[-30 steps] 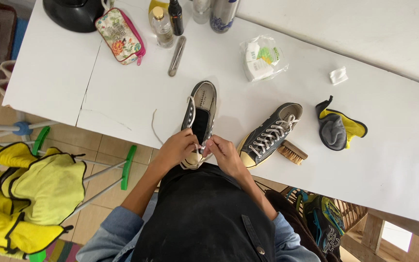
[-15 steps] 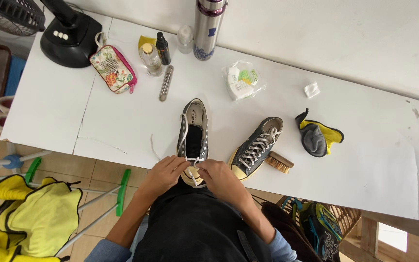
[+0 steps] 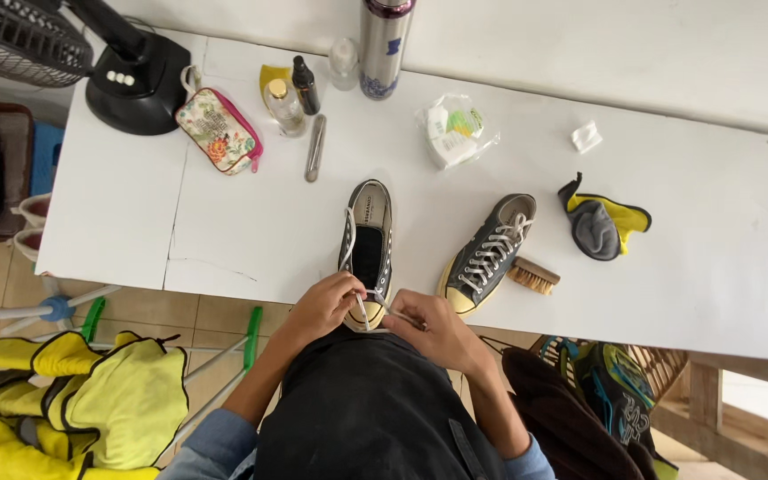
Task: The person threads white shoelaces through the eyelets of a black canvas sneaker placed on a white table. They pull the laces through each eyelet, tighten them, and tie a knot at the top. The other sneaker remains laced on the table throughout.
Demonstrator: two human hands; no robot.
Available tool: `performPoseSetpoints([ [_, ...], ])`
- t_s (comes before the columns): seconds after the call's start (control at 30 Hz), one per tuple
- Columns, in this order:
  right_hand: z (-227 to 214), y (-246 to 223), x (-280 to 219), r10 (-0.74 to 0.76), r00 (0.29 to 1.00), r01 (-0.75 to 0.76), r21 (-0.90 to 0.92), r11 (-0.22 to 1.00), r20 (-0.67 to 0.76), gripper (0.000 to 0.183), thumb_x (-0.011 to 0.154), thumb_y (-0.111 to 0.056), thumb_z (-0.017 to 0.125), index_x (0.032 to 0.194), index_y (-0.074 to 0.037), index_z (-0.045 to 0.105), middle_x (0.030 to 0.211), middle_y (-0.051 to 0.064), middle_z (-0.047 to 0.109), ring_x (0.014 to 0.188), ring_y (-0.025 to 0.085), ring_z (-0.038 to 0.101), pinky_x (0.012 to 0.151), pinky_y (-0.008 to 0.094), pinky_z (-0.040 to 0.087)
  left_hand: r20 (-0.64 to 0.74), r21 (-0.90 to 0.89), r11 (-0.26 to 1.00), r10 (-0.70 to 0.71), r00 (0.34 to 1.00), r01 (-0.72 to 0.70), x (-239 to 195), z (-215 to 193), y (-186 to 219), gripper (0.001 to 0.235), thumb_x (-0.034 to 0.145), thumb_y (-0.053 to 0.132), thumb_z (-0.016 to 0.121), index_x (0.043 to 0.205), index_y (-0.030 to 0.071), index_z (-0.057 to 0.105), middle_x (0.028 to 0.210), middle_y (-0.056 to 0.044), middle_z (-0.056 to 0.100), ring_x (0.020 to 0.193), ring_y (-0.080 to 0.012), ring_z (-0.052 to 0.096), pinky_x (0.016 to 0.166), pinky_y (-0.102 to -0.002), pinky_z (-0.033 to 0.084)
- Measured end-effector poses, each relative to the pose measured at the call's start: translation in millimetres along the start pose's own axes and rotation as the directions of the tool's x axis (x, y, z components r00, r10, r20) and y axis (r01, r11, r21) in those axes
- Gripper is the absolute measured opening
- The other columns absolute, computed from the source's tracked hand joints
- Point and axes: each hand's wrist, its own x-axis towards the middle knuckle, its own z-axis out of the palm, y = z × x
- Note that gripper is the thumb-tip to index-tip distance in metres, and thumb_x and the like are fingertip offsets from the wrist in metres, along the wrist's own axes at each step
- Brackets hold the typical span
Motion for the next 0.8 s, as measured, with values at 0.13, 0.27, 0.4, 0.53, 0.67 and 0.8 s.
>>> performPoseSetpoints([
  [0.13, 3.3, 16.7, 3.1, 0.031, 0.996, -0.040, -0.104, 0.994, -0.086, 0.022, 0.108, -0.034, 0.070, 0.119, -0.016, 0.074, 0.064, 0.011, 0.061, 0.064, 0.034, 0.067, 0.070, 0.045, 0.054, 0.099, -0.117, 0.988, -0.092, 0.991, 0.103, 8.0, -3.6, -5.5, 0.017, 0.110, 0.018, 0.073, 0.123, 0.009, 0.067, 0.117, -0.011, 0.067, 0.112, -0.0371, 0.073, 0.095, -0.048, 0.062],
  [0.27, 14.1, 58.9, 16.2, 0.318, 0.927, -0.376, -0.494, 0.784, -0.201, 0.057, 0.103, -0.044, 0.073, 0.154, -0.028, 0.052, 0.115, 0.013, 0.070, 0.121, 0.043, 0.071, 0.103, 0.060, 0.055, -0.103, -0.223, 0.944, -0.273, 0.957, 0.245, -1.5, 17.0, -45.2, 0.040, 0.103, 0.030, 0.087, 0.116, 0.006, 0.058, 0.102, -0.015, 0.063, 0.095, -0.0356, 0.077, 0.086, -0.044, 0.066],
  [0.4, 42.6, 75.9, 38.9, 0.269, 0.938, -0.337, -0.388, 0.858, -0.219, 0.056, 0.099, -0.061, 0.077, 0.136, -0.021, 0.067, 0.128, 0.011, 0.064, 0.130, 0.041, 0.067, 0.110, 0.056, 0.049, -0.081, -0.260, 0.890, -0.406, 0.910, 0.374, -7.0, 15.5, -56.3, 0.048, 0.105, 0.037, 0.085, 0.127, 0.004, 0.058, 0.108, -0.018, 0.065, 0.099, -0.0363, 0.078, 0.087, -0.045, 0.065],
  [0.53, 87.2, 116.3, 63.7, 0.292, 0.941, -0.337, -0.451, 0.826, -0.169, 0.069, 0.098, -0.078, 0.068, 0.122, -0.013, 0.070, 0.117, 0.016, 0.071, 0.119, 0.043, 0.074, 0.104, 0.060, 0.052, 0.025, -0.198, 0.902, -0.388, 0.922, 0.385, -5.2, 0.3, -32.5, 0.071, 0.089, 0.032, 0.098, 0.133, 0.002, 0.052, 0.114, -0.021, 0.059, 0.107, -0.0409, 0.075, 0.095, -0.050, 0.065],
  [0.67, 97.7, 152.2, 80.4, 0.124, 0.953, -0.233, -0.410, 0.882, -0.276, 0.033, 0.108, -0.046, 0.065, 0.112, -0.014, 0.069, 0.095, 0.013, 0.074, 0.097, 0.044, 0.079, 0.086, 0.057, 0.061, 0.025, -0.161, 0.887, -0.434, 0.901, 0.432, -3.5, -7.1, -21.8, 0.084, 0.088, 0.037, 0.099, 0.143, 0.004, 0.045, 0.123, -0.021, 0.055, 0.114, -0.0414, 0.073, 0.097, -0.054, 0.064],
  [0.8, 75.7, 104.4, 55.9, 0.008, 0.999, -0.005, 0.087, 0.996, -0.031, 0.020, 0.106, -0.025, 0.068, 0.110, -0.007, 0.076, 0.088, 0.015, 0.084, 0.094, 0.036, 0.083, 0.092, 0.051, 0.062, -0.014, -0.219, 0.887, -0.421, 0.907, 0.408, -7.0, 4.6, -28.9, 0.078, 0.098, 0.060, 0.088, 0.141, 0.008, 0.047, 0.124, -0.018, 0.055, 0.117, -0.0403, 0.071, 0.100, -0.055, 0.060],
])
